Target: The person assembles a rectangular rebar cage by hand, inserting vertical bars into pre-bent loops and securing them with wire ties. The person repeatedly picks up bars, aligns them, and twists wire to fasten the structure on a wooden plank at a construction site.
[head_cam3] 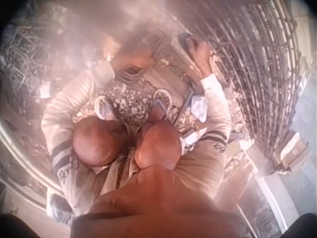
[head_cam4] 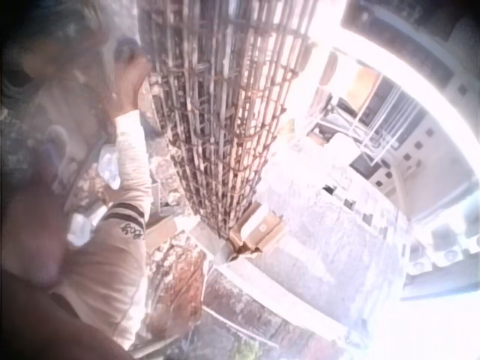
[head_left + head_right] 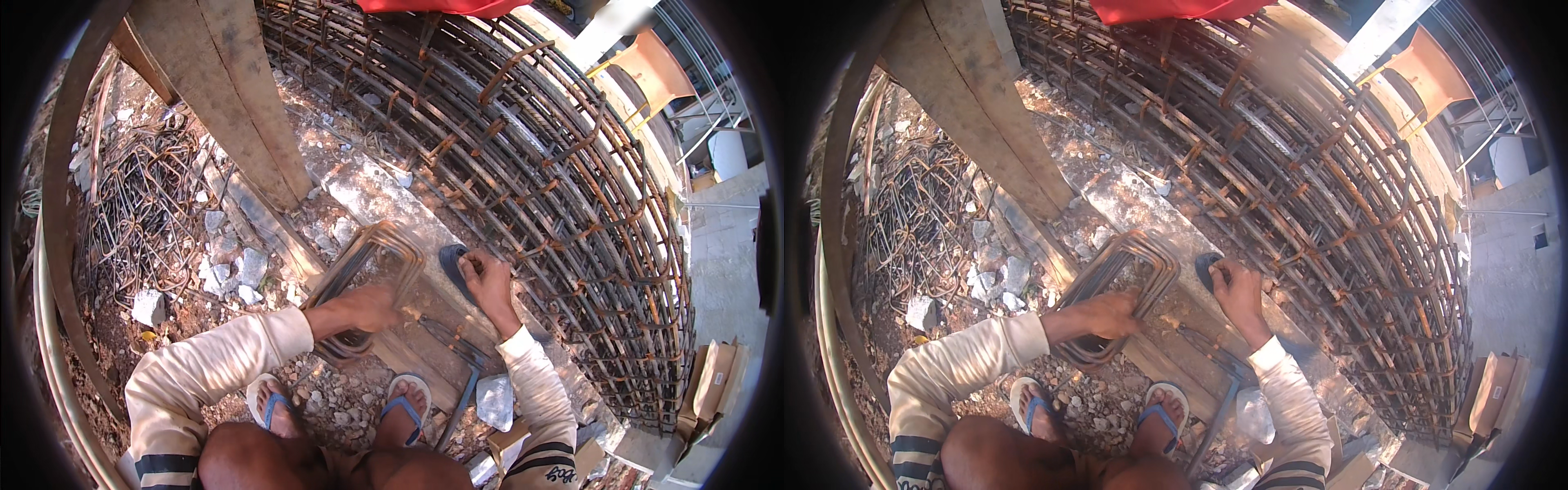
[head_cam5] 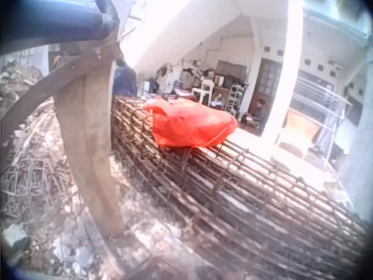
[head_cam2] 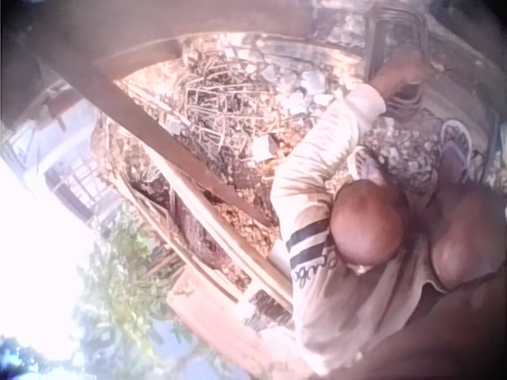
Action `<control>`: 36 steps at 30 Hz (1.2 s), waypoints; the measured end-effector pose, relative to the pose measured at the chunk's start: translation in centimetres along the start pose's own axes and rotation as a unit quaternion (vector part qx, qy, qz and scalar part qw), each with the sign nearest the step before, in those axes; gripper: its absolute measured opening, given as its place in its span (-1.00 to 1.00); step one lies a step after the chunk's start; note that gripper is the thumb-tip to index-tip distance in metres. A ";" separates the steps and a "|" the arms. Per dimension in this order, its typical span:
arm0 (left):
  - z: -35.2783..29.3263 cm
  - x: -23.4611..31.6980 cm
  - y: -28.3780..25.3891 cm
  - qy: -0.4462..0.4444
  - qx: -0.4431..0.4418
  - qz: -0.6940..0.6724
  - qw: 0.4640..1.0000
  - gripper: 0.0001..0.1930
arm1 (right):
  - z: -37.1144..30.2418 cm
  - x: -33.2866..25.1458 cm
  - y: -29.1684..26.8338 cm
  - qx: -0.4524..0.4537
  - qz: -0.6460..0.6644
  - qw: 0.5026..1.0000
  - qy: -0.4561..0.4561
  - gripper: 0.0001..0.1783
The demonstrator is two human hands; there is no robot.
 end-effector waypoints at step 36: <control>8.5 5.7 -8.9 0.204 0.209 0.019 0.956 -0.44 | 3.8 -3.0 -0.7 0.143 0.167 0.975 -0.039 -0.91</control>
Point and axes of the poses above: each hand's wrist, its own z-axis towards the middle knuckle, its own y-axis out of the palm, x = y × z, the point moved 4 cm from there along z, towards the middle knuckle, and after that the axes turned 5 degrees about z, right-handed, at the moved point
